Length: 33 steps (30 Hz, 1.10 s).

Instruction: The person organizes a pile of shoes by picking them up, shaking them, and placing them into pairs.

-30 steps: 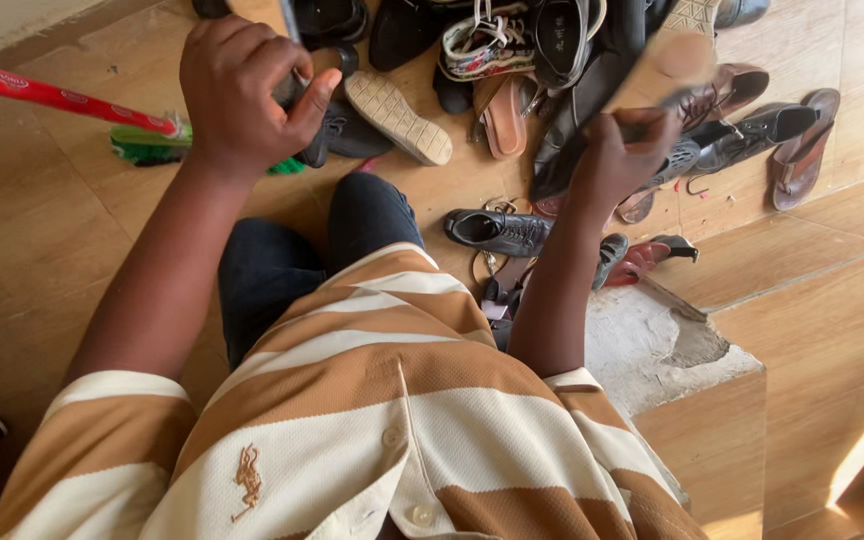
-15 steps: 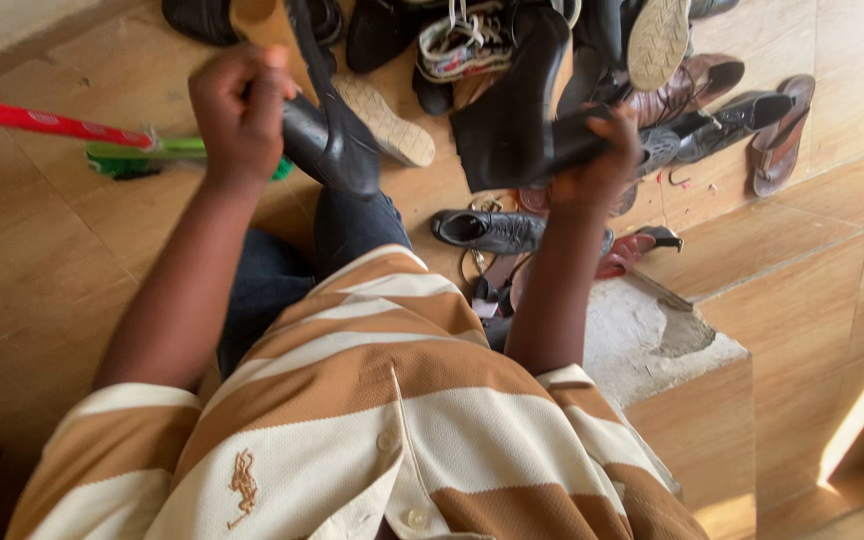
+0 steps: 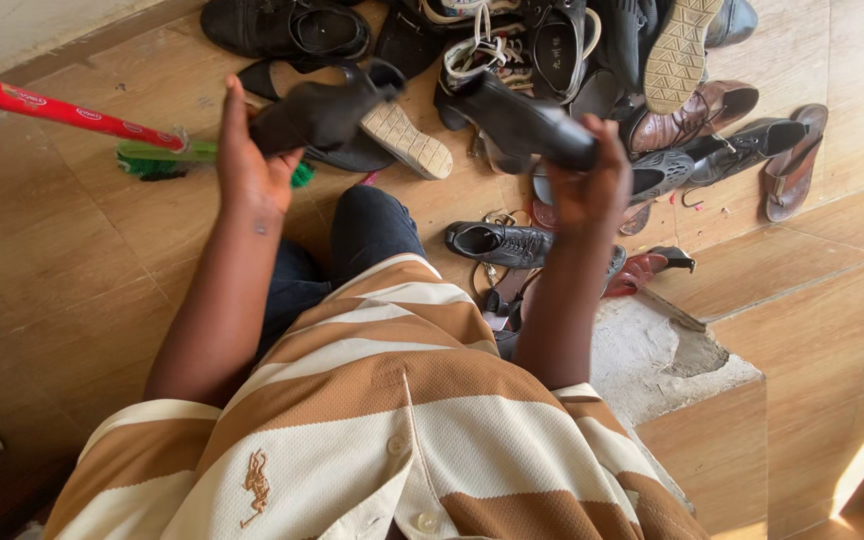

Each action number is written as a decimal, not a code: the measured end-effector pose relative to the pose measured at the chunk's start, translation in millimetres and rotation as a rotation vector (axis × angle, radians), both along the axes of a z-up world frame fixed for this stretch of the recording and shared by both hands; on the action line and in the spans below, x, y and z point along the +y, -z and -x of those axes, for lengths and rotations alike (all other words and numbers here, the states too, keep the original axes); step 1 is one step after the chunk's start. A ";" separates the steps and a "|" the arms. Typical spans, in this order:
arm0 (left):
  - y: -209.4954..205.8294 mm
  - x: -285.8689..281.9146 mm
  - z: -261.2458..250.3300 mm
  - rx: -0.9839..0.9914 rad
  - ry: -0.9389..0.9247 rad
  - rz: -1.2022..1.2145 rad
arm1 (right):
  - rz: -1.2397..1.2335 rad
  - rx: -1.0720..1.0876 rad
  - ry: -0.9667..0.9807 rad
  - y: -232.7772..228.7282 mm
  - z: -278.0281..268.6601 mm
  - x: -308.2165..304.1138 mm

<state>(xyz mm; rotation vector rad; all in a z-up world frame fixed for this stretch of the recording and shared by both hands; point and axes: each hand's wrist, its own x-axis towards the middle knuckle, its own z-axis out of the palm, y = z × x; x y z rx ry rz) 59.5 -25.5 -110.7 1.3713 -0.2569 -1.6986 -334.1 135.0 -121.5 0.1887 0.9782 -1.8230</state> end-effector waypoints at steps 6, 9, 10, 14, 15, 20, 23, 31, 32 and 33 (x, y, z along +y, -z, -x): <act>-5.6 -22.2 -35.8 -0.050 0.138 0.050 | -0.195 0.156 0.174 -9.8 51.1 44.5; -0.2 -10.6 -30.1 -0.089 0.108 0.022 | -0.325 0.284 0.131 19.1 51.1 49.4; 0.2 -8.9 -27.6 -0.084 0.111 0.024 | -0.312 0.283 0.180 26.1 53.1 52.0; -7.6 -1.2 -24.7 -0.111 0.117 -0.006 | -0.356 0.274 0.318 33.4 58.5 55.8; -10.1 -3.3 -23.4 -0.120 0.139 -0.017 | -0.351 0.274 0.318 30.6 57.2 54.7; -17.3 -9.4 -11.6 0.045 0.227 -0.035 | -0.530 0.637 -0.167 2.9 38.7 49.9; -21.0 -7.9 3.1 0.073 0.354 -0.078 | -0.793 0.686 -0.357 -3.6 18.4 36.4; 8.7 30.3 19.5 -1.357 1.456 0.367 | -0.866 0.992 -0.858 -2.5 15.4 43.1; 15.9 31.0 15.7 -1.415 1.461 0.318 | -0.947 1.058 -0.974 0.3 12.1 41.9; 20.7 27.4 10.8 -1.471 1.469 0.271 | -0.951 1.059 -0.965 1.1 14.9 44.0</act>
